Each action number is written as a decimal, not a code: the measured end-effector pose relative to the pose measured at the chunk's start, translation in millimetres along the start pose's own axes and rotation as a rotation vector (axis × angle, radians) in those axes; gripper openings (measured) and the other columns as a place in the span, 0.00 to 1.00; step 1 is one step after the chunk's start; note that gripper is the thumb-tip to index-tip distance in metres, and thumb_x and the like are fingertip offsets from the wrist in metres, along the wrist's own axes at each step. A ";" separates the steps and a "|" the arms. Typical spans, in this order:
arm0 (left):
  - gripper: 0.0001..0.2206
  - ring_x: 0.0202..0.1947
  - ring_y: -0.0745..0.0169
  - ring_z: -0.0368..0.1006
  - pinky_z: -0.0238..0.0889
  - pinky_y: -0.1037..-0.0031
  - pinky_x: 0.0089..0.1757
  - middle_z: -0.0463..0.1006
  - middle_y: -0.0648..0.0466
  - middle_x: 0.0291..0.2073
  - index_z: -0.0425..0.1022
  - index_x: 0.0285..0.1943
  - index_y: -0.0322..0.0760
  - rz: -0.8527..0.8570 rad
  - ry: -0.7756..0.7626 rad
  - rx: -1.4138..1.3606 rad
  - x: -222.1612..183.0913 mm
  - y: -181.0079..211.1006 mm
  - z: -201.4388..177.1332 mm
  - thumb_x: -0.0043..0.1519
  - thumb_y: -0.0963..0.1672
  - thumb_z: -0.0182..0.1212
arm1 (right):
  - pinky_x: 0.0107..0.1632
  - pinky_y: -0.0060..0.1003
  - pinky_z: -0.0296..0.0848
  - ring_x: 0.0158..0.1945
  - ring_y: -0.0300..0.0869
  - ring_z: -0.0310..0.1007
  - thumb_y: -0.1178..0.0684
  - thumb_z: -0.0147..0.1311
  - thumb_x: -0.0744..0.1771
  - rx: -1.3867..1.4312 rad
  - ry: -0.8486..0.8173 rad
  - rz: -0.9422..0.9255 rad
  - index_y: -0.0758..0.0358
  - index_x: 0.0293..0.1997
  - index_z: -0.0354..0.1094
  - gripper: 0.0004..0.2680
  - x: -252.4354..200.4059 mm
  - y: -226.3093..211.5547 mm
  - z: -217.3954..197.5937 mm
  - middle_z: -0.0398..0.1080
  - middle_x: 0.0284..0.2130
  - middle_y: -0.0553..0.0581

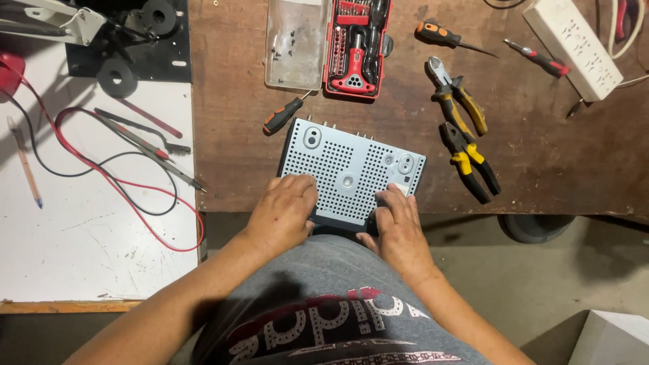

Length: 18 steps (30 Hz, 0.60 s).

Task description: Disassembling the outer casing of an electronic device and inspecting the rear connection ports.

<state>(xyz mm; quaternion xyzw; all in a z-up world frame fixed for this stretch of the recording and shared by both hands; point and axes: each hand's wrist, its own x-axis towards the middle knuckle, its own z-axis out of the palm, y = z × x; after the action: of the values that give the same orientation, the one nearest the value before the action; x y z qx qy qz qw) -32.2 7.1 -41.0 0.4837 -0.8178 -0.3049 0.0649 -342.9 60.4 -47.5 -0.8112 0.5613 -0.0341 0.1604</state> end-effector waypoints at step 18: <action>0.26 0.82 0.45 0.70 0.64 0.47 0.76 0.80 0.48 0.75 0.81 0.69 0.43 0.122 0.263 0.129 -32.1 -29.9 36.8 0.66 0.56 0.72 | 0.72 0.54 0.79 0.73 0.59 0.79 0.39 0.70 0.73 0.059 0.103 0.669 0.57 0.71 0.77 0.20 24.3 166.9 -50.4 0.74 0.68 0.61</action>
<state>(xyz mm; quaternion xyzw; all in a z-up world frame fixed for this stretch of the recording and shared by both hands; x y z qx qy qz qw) -7.6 39.5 -81.4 0.4720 -0.8480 -0.1814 0.1587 -496.0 -26.4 -52.7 -0.5744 0.8024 -0.0370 0.1576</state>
